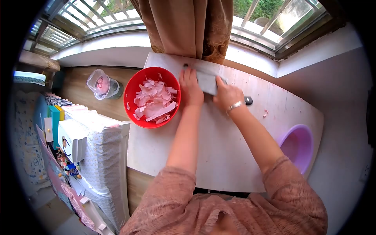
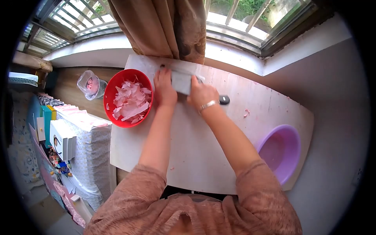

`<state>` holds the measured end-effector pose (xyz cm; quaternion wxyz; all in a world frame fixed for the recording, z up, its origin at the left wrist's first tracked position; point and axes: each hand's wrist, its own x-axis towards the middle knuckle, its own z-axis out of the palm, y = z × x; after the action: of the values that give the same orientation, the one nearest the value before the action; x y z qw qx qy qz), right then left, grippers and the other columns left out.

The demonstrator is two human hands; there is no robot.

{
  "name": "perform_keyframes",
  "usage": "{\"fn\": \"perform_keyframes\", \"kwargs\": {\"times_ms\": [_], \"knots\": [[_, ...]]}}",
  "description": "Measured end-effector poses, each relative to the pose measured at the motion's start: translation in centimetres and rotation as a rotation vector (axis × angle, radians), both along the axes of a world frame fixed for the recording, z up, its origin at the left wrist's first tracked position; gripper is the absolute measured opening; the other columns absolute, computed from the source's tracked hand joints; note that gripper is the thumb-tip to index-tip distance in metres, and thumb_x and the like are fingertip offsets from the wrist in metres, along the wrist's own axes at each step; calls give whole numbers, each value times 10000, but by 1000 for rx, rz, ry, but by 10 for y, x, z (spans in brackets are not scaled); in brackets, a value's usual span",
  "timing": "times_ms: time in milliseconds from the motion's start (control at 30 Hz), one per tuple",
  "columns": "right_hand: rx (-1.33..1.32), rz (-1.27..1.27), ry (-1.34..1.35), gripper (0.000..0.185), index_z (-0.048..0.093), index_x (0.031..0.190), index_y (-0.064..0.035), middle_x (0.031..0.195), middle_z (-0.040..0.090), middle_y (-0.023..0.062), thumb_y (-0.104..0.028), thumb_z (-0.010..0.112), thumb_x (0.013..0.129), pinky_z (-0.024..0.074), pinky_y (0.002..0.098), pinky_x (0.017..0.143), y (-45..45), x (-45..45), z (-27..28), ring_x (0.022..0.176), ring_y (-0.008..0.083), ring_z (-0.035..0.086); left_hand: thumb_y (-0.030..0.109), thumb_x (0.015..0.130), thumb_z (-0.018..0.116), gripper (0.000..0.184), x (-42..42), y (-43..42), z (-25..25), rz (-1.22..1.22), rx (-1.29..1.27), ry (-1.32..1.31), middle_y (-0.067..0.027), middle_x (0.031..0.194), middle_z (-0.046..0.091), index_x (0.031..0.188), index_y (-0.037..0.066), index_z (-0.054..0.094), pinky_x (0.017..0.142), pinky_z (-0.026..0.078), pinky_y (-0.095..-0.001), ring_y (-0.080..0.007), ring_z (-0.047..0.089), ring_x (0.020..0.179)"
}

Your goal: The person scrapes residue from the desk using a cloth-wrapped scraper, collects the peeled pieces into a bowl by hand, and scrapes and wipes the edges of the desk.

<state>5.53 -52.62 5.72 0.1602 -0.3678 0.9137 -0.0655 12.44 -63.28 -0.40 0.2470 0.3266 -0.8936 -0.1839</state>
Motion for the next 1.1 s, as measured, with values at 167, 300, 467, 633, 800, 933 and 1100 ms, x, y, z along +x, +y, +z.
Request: {"fn": "perform_keyframes", "kwargs": {"times_ms": [167, 300, 467, 633, 800, 933, 1100], "knots": [[94, 10, -2, 664, 375, 1275, -121, 751, 623, 180, -146, 556, 637, 499, 401, 637, 50, 30, -1, 672, 328, 616, -16, 764, 432, 402, 36, 49, 9, -80, 68, -72, -114, 1267, 421, 1164, -3, 467, 1000, 292, -371, -327, 339, 1193], [23, -6, 48, 628, 390, 1264, -111, 720, 629, 149, -156, 545, 658, 504, 391, 596, 36, 15, -6, 639, 306, 622, -28, 763, 406, 422, 23, 31, 6, -131, -49, -66, -125, 1265, 420, 1183, -7, 442, 998, 300, -382, -344, 339, 1183], [40, -54, -49, 685, 380, 1278, -139, 771, 614, 166, -155, 580, 623, 497, 412, 593, 82, 64, 1, 651, 319, 608, -23, 737, 465, 469, 70, 66, 27, -277, -15, -288, -141, 1280, 395, 1204, -38, 422, 988, 317, -351, -337, 336, 1193], [17, -86, -46, 687, 396, 1277, -155, 769, 612, 170, -158, 575, 614, 496, 418, 592, 118, 94, -1, 644, 328, 604, -27, 734, 467, 486, 94, 92, 34, -354, -29, -293, -145, 1268, 411, 1216, -43, 412, 970, 344, -346, -344, 331, 1197], [11, -121, -23, 656, 418, 1259, -157, 757, 617, 175, -171, 554, 617, 496, 413, 603, 81, 41, -5, 651, 320, 611, -42, 751, 413, 466, 52, 63, 24, -384, 0, -200, -161, 1282, 402, 1217, -29, 416, 969, 333, -400, -364, 327, 1197], [47, -112, -67, 648, 424, 1252, -150, 733, 617, 179, -160, 557, 618, 497, 415, 615, 103, 82, 4, 654, 325, 615, -47, 752, 400, 452, 84, 78, 33, -392, 55, -238, -169, 1263, 422, 1203, -31, 431, 968, 335, -408, -369, 350, 1179], [31, -132, -64, 623, 437, 1238, -146, 724, 619, 170, -153, 545, 624, 498, 420, 614, 97, 72, 0, 644, 330, 612, -30, 764, 396, 442, 73, 69, 21, -417, -25, -187, -158, 1278, 414, 1203, -18, 434, 975, 328, -400, -361, 348, 1189]]}}
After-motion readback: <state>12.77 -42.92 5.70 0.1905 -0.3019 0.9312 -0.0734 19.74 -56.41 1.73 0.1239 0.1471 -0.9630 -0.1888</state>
